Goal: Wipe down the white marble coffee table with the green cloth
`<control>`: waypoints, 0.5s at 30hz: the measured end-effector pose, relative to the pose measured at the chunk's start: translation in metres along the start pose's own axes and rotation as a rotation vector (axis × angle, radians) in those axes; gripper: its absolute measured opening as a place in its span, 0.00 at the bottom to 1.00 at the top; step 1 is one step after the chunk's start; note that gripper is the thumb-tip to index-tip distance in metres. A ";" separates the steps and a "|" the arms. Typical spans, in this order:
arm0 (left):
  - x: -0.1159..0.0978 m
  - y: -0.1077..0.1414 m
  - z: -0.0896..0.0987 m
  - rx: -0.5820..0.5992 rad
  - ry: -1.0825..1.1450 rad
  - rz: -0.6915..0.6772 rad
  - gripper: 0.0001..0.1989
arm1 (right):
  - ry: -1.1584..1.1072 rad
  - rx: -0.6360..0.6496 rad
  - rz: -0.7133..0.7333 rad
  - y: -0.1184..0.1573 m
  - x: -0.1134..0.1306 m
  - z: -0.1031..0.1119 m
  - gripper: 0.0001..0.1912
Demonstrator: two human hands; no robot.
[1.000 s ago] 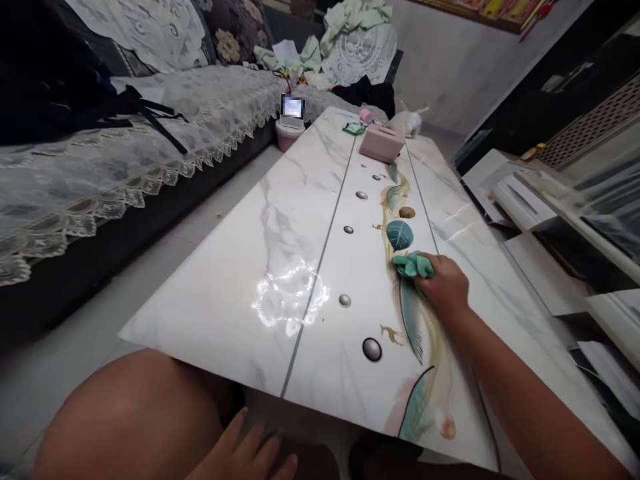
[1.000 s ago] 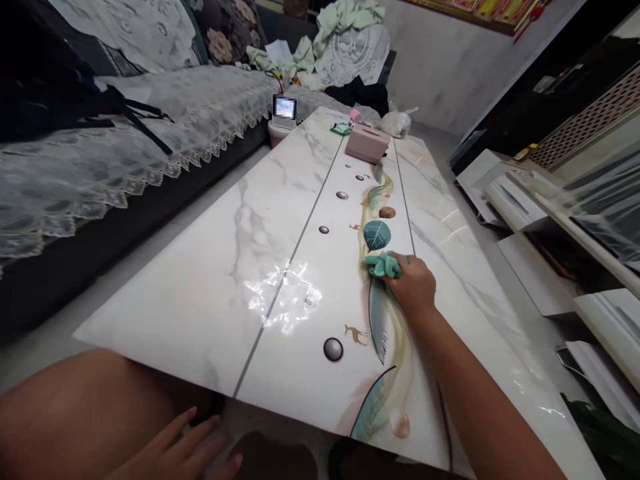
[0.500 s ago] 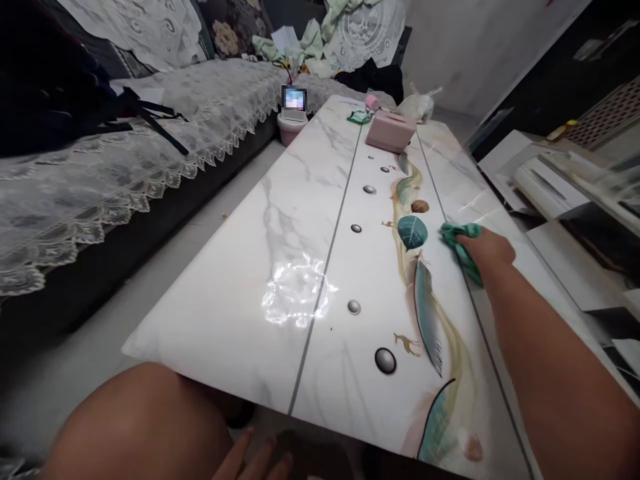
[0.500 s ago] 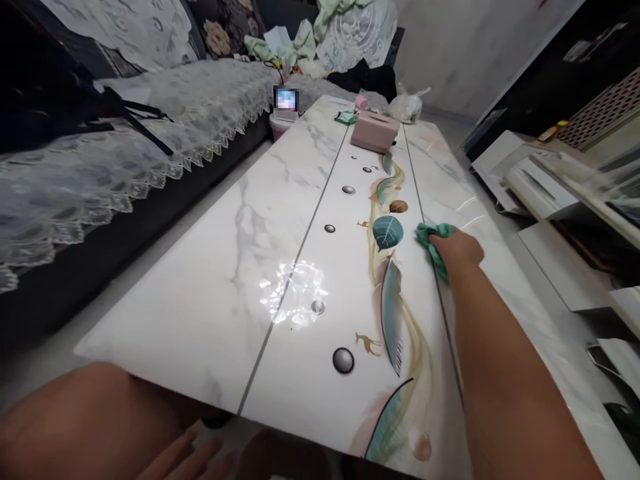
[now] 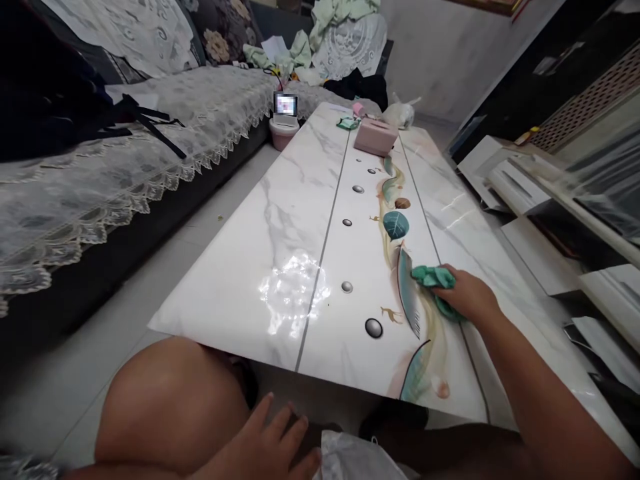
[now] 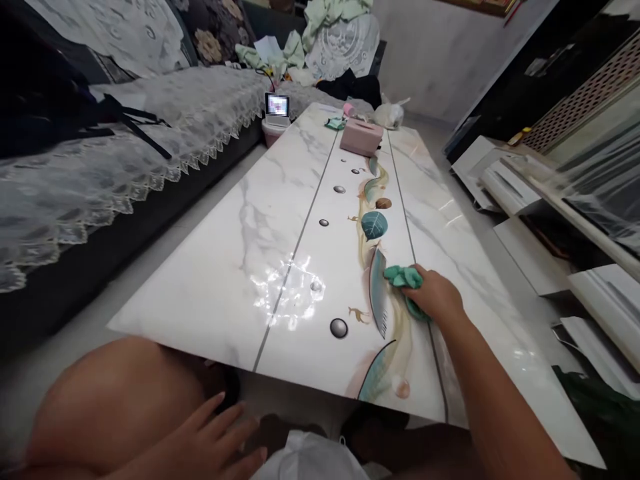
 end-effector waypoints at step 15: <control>0.004 0.002 0.044 0.219 0.151 0.176 0.30 | -0.105 -0.361 0.224 0.171 -0.048 -0.044 0.19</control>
Point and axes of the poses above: each hand's wrist, its own y-axis away from the middle knuckle, its own z-axis out of the back of the hand, x = y × z, the point moved 3 cm from there along -y, towards the middle knuckle, and after that the axes turned 14 degrees about -y, right-handed, at the moved point
